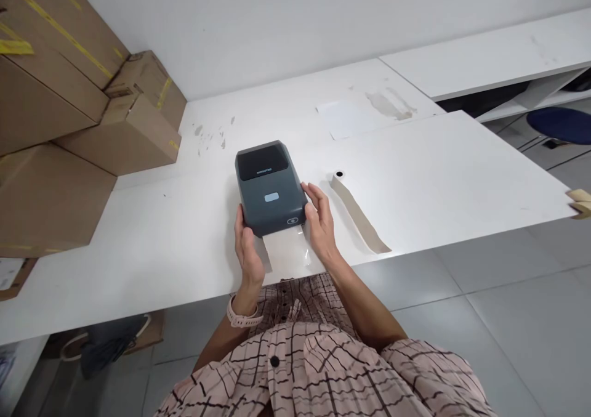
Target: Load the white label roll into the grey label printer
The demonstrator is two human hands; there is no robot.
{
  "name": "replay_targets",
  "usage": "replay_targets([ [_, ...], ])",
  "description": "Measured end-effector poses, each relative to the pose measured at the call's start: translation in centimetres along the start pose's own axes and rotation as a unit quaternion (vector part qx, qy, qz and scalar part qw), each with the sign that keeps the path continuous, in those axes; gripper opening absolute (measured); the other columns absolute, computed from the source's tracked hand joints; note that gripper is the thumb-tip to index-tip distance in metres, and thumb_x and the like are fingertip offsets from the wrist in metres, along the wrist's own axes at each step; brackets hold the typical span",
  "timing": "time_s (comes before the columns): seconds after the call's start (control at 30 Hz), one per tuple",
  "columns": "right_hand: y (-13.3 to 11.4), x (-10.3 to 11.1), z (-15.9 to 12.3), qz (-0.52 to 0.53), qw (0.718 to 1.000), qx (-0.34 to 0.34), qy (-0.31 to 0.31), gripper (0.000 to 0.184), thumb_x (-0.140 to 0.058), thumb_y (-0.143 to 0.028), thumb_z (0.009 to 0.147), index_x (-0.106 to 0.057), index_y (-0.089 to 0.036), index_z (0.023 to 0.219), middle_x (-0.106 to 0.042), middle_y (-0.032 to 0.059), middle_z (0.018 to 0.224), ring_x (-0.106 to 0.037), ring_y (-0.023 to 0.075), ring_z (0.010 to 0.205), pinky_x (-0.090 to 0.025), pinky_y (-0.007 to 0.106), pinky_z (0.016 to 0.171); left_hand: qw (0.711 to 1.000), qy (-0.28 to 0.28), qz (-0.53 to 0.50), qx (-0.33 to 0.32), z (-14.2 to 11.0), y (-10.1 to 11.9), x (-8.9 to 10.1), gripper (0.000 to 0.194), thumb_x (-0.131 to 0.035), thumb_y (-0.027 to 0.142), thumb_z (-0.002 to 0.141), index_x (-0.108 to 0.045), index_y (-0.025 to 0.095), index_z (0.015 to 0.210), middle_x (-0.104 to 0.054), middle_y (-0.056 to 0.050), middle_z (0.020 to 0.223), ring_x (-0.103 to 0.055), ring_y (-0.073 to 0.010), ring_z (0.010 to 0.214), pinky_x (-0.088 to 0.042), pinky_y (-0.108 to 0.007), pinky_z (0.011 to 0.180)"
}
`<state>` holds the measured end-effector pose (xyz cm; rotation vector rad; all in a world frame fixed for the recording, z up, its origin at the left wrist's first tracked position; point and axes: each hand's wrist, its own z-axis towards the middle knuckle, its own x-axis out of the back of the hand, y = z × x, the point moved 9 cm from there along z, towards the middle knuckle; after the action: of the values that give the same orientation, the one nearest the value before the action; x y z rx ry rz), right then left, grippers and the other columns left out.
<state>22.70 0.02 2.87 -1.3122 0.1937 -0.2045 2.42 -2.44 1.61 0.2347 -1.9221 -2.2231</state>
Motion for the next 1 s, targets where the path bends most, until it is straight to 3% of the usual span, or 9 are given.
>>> replay_targets([
  [0.17,0.4,-0.7,-0.1,0.012,1.000,-0.007,-0.002,0.046,-0.044,-0.057,0.102,-0.051,-0.034,0.141,-0.055,0.0079,0.155,-0.046,0.0281,0.150,-0.036,0.056,0.126,1.000,0.021,0.012,-0.016,0.5,-0.3,0.6,0.065,-0.029,0.060,0.104,-0.038,0.028,0.160,-0.027,-0.002,0.174,-0.017,-0.0239,0.163,-0.021,-0.041,0.133],
  [0.5,1.1,-0.6,-0.1,0.044,0.999,-0.005,0.023,0.046,-0.043,-0.057,0.101,-0.052,-0.032,0.138,-0.056,0.0086,0.153,-0.047,0.0278,0.149,-0.034,0.058,0.127,0.999,0.043,-0.021,-0.025,0.7,-0.4,0.6,0.064,-0.028,0.059,0.104,-0.041,0.026,0.158,-0.036,-0.005,0.170,-0.028,-0.0223,0.159,-0.025,-0.043,0.132],
  [0.63,0.0,-0.7,0.7,0.041,0.999,0.018,0.012,0.049,-0.039,-0.061,0.101,-0.053,-0.034,0.140,-0.056,0.0061,0.153,-0.047,0.0276,0.149,-0.034,0.057,0.127,0.997,0.050,-0.053,-0.030,1.4,1.0,1.1,0.065,-0.031,0.061,0.103,-0.039,0.027,0.158,-0.040,-0.007,0.168,-0.034,-0.0242,0.157,-0.029,-0.043,0.130],
  [0.77,-3.3,-1.8,3.8,-0.010,0.997,0.068,-0.032,0.071,-0.029,-0.078,0.096,-0.038,-0.039,0.154,-0.043,0.0012,0.164,-0.033,0.0299,0.157,-0.031,0.057,0.128,0.992,0.038,-0.061,-0.100,5.1,4.7,1.5,0.062,-0.034,0.063,0.102,-0.041,0.031,0.156,-0.046,-0.006,0.163,-0.037,-0.0254,0.156,-0.028,-0.043,0.129],
  [0.83,-5.2,-2.8,6.2,-0.039,0.993,0.099,-0.060,0.079,-0.029,-0.083,0.094,-0.029,-0.040,0.160,-0.034,-0.0007,0.169,-0.023,0.0327,0.161,-0.027,0.058,0.130,0.992,0.025,-0.039,-0.116,7.8,5.5,1.6,0.063,-0.041,0.064,0.101,-0.040,0.033,0.155,-0.049,-0.006,0.160,-0.036,-0.0263,0.156,-0.026,-0.045,0.129],
  [0.93,-7.6,-4.5,10.3,-0.100,0.979,0.155,-0.089,0.081,-0.030,-0.083,0.095,-0.019,-0.043,0.163,-0.027,-0.0022,0.171,-0.013,0.0366,0.162,-0.020,0.061,0.130,0.996,0.009,-0.004,-0.093,11.6,3.7,1.4,0.064,-0.060,0.055,0.094,-0.044,0.032,0.151,-0.048,-0.007,0.161,-0.035,-0.0281,0.156,-0.026,-0.047,0.129],
  [1.0,-8.4,-5.6,13.1,-0.142,0.967,0.188,-0.096,0.083,-0.029,-0.084,0.095,-0.013,-0.042,0.165,-0.029,-0.0007,0.170,-0.011,0.0376,0.162,-0.018,0.063,0.130,1.000,0.001,0.018,-0.020,13.1,0.7,1.3,0.070,-0.071,0.043,0.087,-0.045,0.030,0.150,-0.043,-0.009,0.165,-0.034,-0.0303,0.157,-0.027,-0.049,0.128],
])
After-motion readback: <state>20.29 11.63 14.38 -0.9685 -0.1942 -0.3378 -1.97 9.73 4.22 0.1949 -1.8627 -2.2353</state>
